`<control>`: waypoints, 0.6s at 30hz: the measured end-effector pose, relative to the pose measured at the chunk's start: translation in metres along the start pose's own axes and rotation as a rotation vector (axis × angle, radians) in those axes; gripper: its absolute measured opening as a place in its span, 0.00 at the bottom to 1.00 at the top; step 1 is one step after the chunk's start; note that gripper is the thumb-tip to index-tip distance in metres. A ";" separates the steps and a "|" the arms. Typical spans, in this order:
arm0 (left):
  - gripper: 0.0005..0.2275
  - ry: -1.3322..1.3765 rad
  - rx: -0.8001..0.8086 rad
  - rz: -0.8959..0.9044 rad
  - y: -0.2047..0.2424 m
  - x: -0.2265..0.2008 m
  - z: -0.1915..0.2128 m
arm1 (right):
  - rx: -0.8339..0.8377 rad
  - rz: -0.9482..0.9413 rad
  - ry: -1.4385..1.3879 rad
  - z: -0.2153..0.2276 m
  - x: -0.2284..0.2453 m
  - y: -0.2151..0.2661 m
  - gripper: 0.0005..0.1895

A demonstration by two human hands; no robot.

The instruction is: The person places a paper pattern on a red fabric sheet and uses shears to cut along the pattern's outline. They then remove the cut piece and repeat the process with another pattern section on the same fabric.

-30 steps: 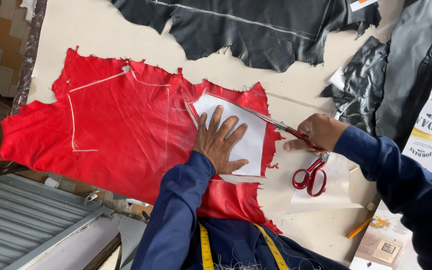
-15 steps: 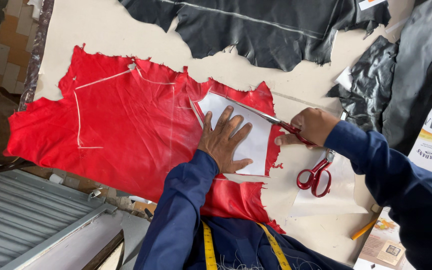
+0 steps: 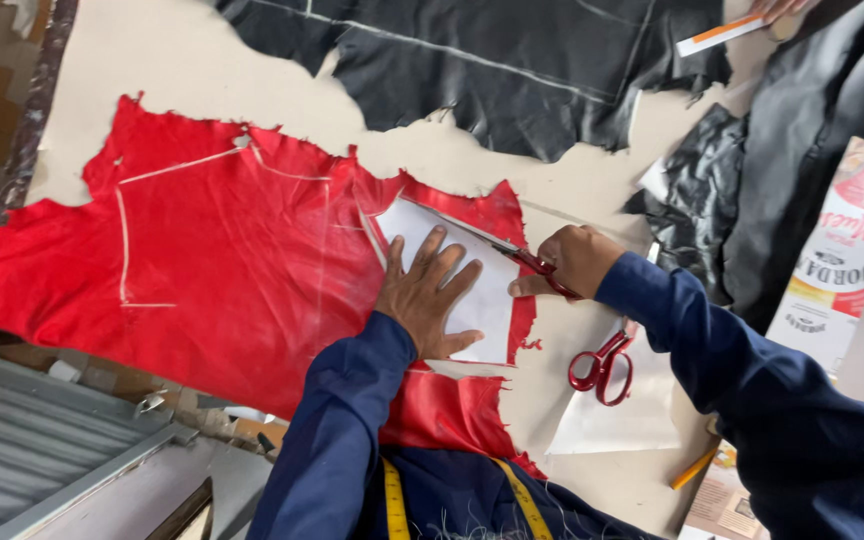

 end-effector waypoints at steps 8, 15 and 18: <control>0.42 -0.013 -0.051 -0.027 -0.001 -0.004 0.008 | -0.042 0.033 0.017 0.002 0.026 -0.009 0.39; 0.43 0.001 -0.055 -0.022 0.004 0.000 -0.001 | -0.003 -0.018 0.003 -0.007 0.015 -0.021 0.38; 0.39 0.003 0.029 -0.003 -0.002 0.002 -0.007 | -0.181 0.165 0.044 -0.013 0.011 -0.052 0.39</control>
Point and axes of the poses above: each hand's wrist, its own y-axis away from the middle knuckle, its own z-axis out of the back of the hand, x = y × z, the point moved 9 cm from there along -y, towards the middle knuckle, and after that the axes turned 5 degrees about -z, right-handed, at the moved point
